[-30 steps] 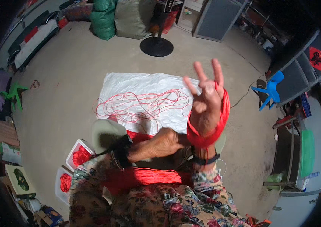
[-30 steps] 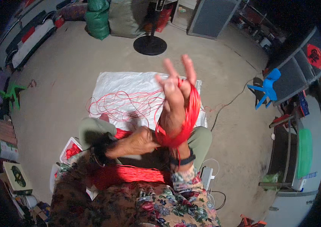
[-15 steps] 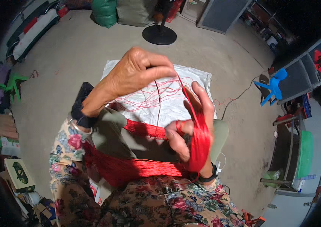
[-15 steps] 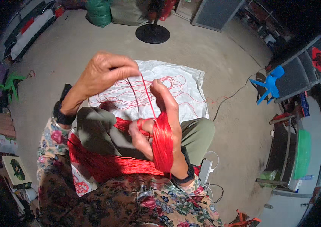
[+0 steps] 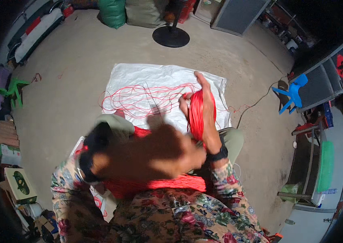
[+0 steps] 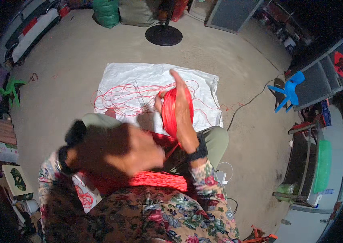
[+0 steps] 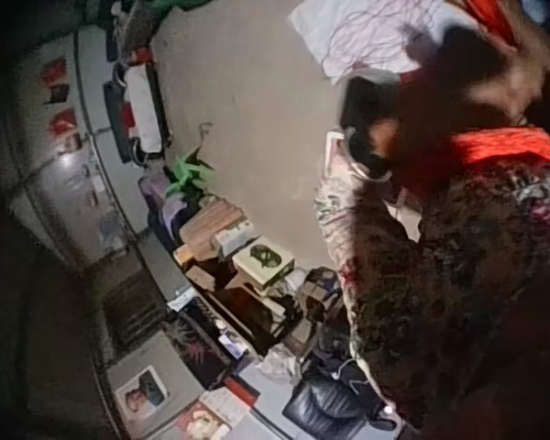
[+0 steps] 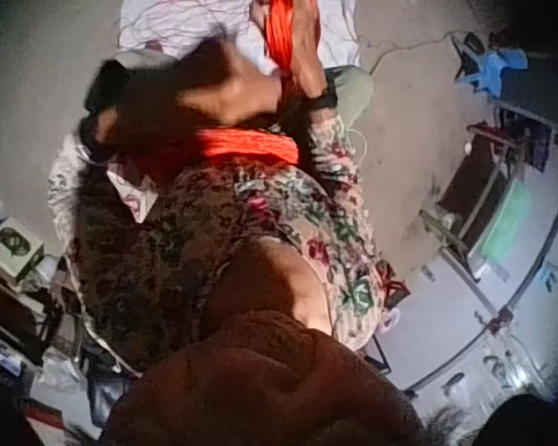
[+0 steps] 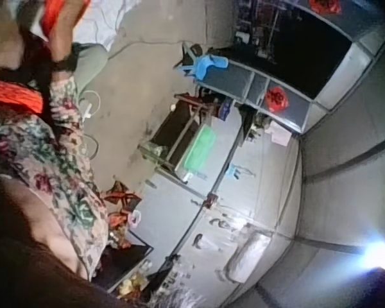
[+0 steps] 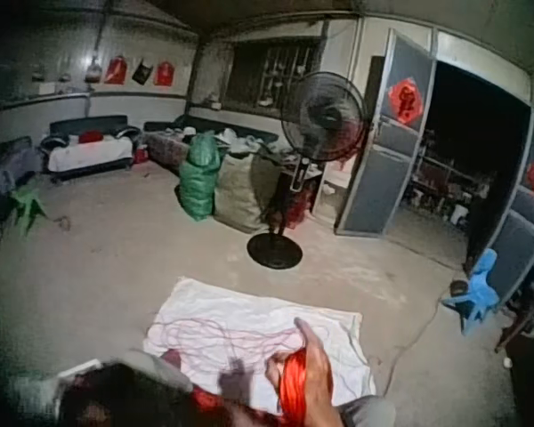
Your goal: Winding red yarn around the hand to create a bundle from a larger mass of thread.
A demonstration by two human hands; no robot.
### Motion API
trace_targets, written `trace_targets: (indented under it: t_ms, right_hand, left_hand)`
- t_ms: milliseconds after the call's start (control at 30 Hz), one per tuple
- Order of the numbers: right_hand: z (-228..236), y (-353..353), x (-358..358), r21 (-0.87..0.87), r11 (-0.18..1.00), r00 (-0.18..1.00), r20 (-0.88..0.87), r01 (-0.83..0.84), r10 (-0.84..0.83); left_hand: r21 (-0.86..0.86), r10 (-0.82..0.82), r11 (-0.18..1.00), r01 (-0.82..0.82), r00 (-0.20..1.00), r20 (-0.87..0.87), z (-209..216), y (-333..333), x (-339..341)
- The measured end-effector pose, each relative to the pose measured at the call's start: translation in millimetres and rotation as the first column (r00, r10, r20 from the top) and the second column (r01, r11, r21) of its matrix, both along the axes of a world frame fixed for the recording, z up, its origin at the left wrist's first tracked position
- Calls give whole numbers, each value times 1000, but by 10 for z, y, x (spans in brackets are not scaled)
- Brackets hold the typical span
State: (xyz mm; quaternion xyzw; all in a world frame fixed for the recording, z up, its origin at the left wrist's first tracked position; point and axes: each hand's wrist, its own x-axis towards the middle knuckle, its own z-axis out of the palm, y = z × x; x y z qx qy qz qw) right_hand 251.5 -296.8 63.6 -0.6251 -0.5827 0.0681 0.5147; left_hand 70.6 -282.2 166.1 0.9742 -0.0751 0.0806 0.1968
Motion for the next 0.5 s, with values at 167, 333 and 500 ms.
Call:
trace_targets:
  t_ms: [167, 333, 500]
  right_hand:
    - [471, -561, -461, 83, 982, 984, 73, -169, 163]
    - [761, -798, -422, 211, 891, 770, -447, -403, 455]
    - [769, -247, -100, 431, 872, 683, -566, -232, 461]
  left_hand:
    - [-465, 414, 811, -355, 910, 28, 103, 934, 11]
    - [-697, 434, 681, -224, 890, 138, -625, 916, 423]
    - [-219, 110, 971, -100, 993, 32, -1231, -52, 323]
